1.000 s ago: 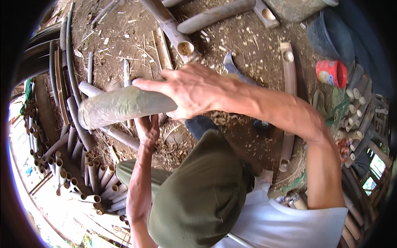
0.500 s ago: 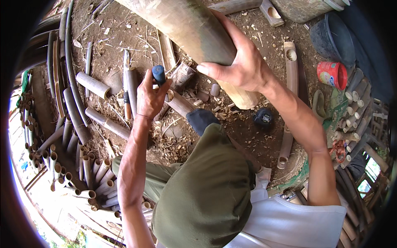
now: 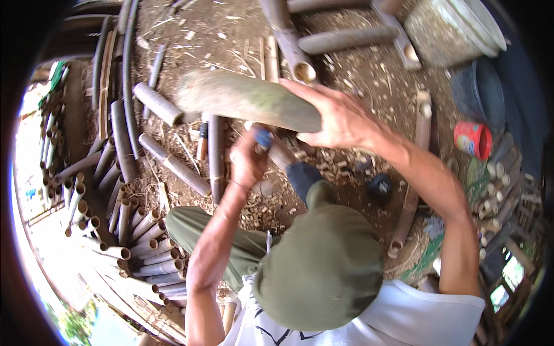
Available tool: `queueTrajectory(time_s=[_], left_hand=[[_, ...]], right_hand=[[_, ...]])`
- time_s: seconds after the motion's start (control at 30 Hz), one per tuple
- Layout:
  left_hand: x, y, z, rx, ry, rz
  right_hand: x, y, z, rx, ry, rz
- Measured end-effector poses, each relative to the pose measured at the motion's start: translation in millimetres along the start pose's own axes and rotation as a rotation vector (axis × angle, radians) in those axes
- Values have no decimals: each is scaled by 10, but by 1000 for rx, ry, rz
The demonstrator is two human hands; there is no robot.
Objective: The person uses a machete and a chisel to carve and shape bamboo poles. They use a thick bamboo segment as a mallet to drive the chisel into a pole to create a hole, then fit a vertical bamboo support into the carved opening.
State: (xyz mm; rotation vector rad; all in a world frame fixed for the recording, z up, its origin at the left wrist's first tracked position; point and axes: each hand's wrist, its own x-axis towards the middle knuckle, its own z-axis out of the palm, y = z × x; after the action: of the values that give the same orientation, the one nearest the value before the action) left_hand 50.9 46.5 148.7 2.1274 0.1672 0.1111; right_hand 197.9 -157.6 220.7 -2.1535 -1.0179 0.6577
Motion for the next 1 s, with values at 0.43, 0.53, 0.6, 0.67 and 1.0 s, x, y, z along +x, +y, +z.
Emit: queueTrajectory(time_s=[0.43, 0.53, 0.6, 0.67, 1.0], left_hand=[[861, -1679, -605, 71, 23, -509], [416, -1750, -589, 731, 161, -617], [287, -1862, -609, 694, 28, -642], [268, -1872, -759, 653, -103, -607], [370, -619, -1635, -1005, 23, -197]], right_hand=[[-1674, 650, 1326, 493, 294, 558], [-2150, 709, 1600, 343, 289, 639], [-2420, 715, 1698, 208, 308, 704], [-2493, 697, 1741, 145, 302, 743], [-2415, 643, 1769, 87, 331, 775]])
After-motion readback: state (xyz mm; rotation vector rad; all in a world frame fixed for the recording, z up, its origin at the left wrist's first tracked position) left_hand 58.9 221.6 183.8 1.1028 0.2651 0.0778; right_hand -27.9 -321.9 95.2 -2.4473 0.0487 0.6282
